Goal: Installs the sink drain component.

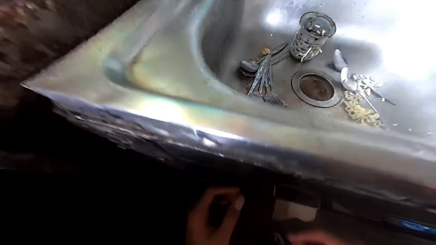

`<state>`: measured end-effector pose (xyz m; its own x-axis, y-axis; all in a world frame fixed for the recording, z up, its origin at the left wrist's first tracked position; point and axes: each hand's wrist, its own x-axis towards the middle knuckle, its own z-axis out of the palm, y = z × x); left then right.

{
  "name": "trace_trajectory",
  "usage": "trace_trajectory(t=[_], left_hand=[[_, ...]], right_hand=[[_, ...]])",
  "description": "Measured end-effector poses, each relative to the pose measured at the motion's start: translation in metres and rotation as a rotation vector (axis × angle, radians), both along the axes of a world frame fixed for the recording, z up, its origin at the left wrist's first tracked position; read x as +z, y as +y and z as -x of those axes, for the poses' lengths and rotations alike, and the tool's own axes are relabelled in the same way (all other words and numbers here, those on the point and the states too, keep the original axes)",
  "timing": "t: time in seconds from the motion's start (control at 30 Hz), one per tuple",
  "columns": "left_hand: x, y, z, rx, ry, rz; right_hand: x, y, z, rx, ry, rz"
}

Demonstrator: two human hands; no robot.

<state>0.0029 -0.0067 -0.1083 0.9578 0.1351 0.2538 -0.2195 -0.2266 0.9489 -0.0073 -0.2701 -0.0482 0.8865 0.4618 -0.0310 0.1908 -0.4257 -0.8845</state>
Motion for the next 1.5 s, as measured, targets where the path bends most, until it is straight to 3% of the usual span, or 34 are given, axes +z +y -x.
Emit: trace_trajectory(t=[0.1,0.2,0.33,0.43,0.57,0.67,0.77,0.93,1.1,1.3,1.5], left_hand=[[-0.091,-0.006,-0.046,0.002,0.049,-0.035],[-0.154,-0.011,-0.104,0.010,-0.031,0.051],[-0.194,-0.023,-0.163,0.040,-0.075,0.165],[-0.198,-0.031,-0.177,0.047,-0.031,0.221],[-0.177,-0.041,-0.167,0.027,0.004,0.226],[-0.139,-0.039,-0.166,-0.062,-0.015,0.056],[-0.105,-0.049,-0.179,-0.085,-0.064,0.005],[-0.067,-0.087,-0.196,-0.089,-0.073,-0.006],[-0.033,-0.132,-0.218,-0.030,-0.054,0.058],[-0.043,-0.169,-0.242,0.142,-0.285,0.059],[-0.036,-0.166,-0.239,0.208,-0.275,-0.039]], right_hand=[[-0.132,0.000,-0.041,-0.072,-0.058,0.045],[-0.239,0.009,-0.102,-0.224,-0.255,-0.044],[-0.296,0.021,-0.170,-0.378,-0.527,-0.092],[-0.283,0.033,-0.198,-0.525,-0.556,-0.226],[-0.215,0.040,-0.215,-0.765,-0.480,-0.437],[-0.173,0.037,-0.240,-0.774,-0.523,-0.575],[-0.153,0.030,-0.255,-0.678,-0.542,-0.644],[-0.164,0.029,-0.276,-0.458,-0.591,-0.786],[-0.157,0.040,-0.289,-0.504,-0.685,-0.865],[-0.149,0.036,-0.289,-0.560,-0.693,-0.772],[-0.143,0.032,-0.285,-0.476,-0.633,-0.813]])
